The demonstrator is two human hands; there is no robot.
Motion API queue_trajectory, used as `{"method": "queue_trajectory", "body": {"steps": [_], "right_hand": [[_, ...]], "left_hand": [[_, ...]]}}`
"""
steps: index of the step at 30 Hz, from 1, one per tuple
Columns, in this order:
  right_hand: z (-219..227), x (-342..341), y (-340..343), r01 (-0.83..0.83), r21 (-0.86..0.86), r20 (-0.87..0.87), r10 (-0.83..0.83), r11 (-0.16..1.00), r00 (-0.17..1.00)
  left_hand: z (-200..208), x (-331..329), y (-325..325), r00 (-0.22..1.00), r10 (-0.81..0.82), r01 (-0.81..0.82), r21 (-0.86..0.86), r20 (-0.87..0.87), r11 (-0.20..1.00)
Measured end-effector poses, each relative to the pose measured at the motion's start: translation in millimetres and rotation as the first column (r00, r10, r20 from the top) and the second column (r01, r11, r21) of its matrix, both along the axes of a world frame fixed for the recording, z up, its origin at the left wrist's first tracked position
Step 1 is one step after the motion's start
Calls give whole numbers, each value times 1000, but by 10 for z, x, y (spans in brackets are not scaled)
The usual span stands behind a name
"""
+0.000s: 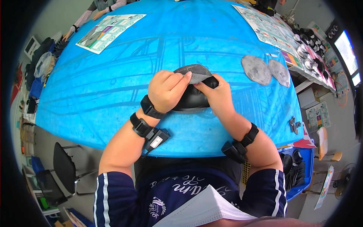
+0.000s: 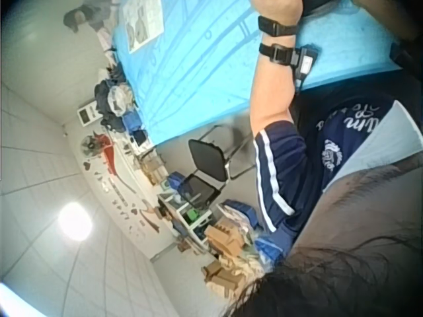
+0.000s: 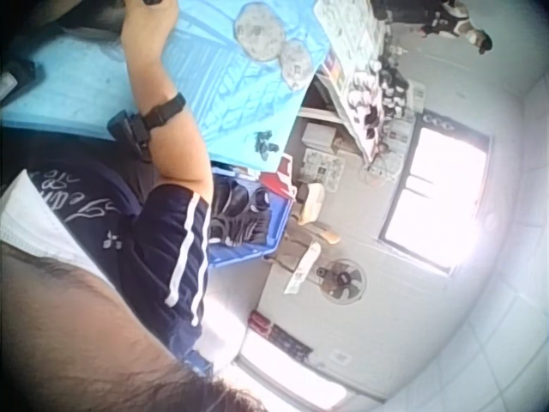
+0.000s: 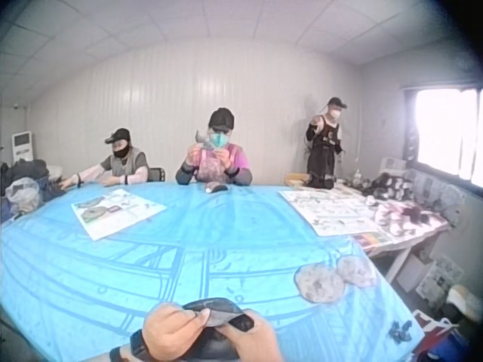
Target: Manually assemble and inspect shoe components at a workstation.
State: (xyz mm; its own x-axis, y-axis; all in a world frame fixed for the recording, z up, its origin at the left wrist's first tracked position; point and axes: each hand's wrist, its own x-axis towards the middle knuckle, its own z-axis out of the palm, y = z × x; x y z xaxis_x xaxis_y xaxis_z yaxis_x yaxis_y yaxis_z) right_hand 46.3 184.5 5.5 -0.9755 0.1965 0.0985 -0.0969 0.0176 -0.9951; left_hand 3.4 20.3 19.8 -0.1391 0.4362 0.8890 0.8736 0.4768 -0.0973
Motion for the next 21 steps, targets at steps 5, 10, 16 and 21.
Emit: {"method": "queue_trajectory", "body": {"steps": [5, 10, 16, 21], "right_hand": [[-143, -120, 21, 10, -123, 126, 6, 992, 992], [-207, -152, 16, 55, -146, 109, -39, 988, 993], [-207, -209, 22, 86, -198, 96, -68, 976, 993], [-262, -318, 80, 106, -178, 79, -93, 978, 993]], "left_hand": [[-77, -27, 68, 987, 21, -54, -212, -157, 976], [-98, 9, 114, 996, -13, -10, -266, -84, 964], [-102, -46, 106, 994, -96, 75, -315, -52, 946], [-51, -63, 72, 986, -165, 139, -419, -28, 897]]}}
